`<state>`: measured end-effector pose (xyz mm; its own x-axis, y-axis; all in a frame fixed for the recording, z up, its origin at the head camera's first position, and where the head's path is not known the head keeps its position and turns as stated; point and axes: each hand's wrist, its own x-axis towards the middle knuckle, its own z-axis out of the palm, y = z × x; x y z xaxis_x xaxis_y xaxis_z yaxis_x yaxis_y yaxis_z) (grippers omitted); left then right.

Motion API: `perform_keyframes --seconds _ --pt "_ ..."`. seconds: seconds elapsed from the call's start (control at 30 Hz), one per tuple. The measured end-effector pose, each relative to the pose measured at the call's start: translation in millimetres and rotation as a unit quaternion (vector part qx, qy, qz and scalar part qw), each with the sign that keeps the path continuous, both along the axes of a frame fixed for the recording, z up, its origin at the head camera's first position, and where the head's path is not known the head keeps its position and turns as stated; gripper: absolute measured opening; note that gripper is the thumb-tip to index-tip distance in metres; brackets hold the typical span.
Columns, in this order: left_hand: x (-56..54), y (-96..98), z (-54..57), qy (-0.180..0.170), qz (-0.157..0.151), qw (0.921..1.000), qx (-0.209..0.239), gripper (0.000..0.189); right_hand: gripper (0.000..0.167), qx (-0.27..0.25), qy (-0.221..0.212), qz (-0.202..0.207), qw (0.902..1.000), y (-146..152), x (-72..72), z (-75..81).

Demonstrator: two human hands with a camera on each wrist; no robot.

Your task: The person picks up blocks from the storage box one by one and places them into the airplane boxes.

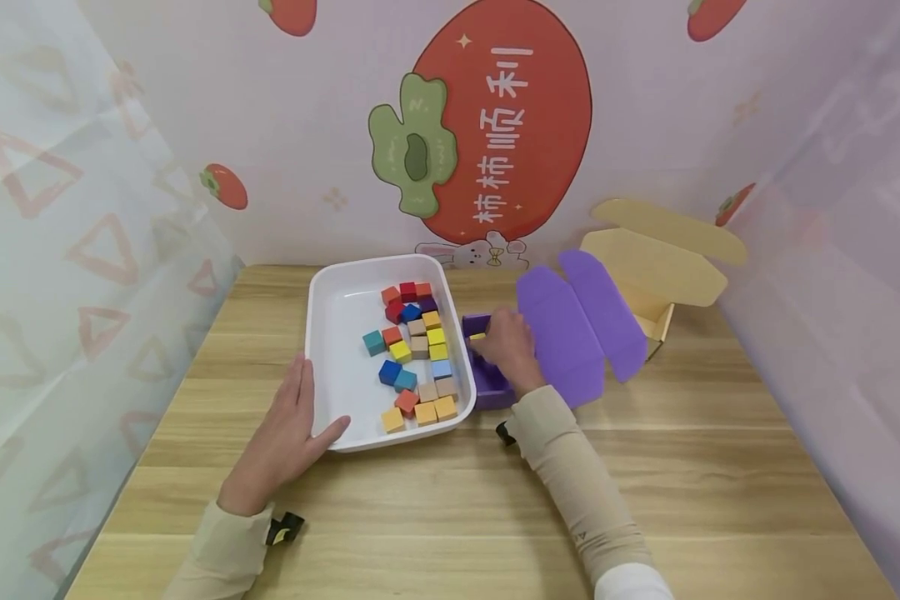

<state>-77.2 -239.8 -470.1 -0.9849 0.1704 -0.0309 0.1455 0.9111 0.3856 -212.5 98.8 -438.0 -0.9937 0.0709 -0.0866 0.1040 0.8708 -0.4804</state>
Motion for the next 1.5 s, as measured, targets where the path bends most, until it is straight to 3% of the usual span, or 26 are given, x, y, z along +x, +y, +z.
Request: perform_keyframes --seconds 0.17,0.33,0.6,0.93,1.2,1.33,1.5 --pt "0.3 0.6 0.7 0.0 0.002 1.0 0.001 0.112 0.049 -0.034 0.012 0.005 0.9993 1 1.9 -5.0" --pt "0.0 0.4 0.8 0.001 0.001 1.0 0.001 0.112 0.032 -0.048 0.037 0.007 0.9981 0 5.6 -9.3" --pt "-0.5 1.4 -0.7 -0.003 0.001 1.0 0.003 0.113 0.039 -0.056 0.097 0.004 0.9937 -3 6.7 -18.2" --pt "-0.1 1.7 1.3 -0.004 0.002 1.0 0.004 0.112 0.018 -0.063 0.114 0.001 0.9916 -6 4.2 -21.7" --pt "-2.5 -0.3 -0.2 -0.007 -0.001 1.0 0.007 0.113 0.021 -0.041 0.124 -0.004 0.9915 -8 8.7 -19.2" --pt "-3.0 -0.7 -0.6 -0.011 -0.001 0.9999 0.006 0.114 0.014 -0.041 0.146 0.036 0.9878 -10 15.7 -3.7" --pt "-2.8 -0.8 -0.9 -0.011 0.0 0.9999 0.007 0.114 0.025 -0.068 0.112 0.166 0.9773 -17 21.1 21.0"
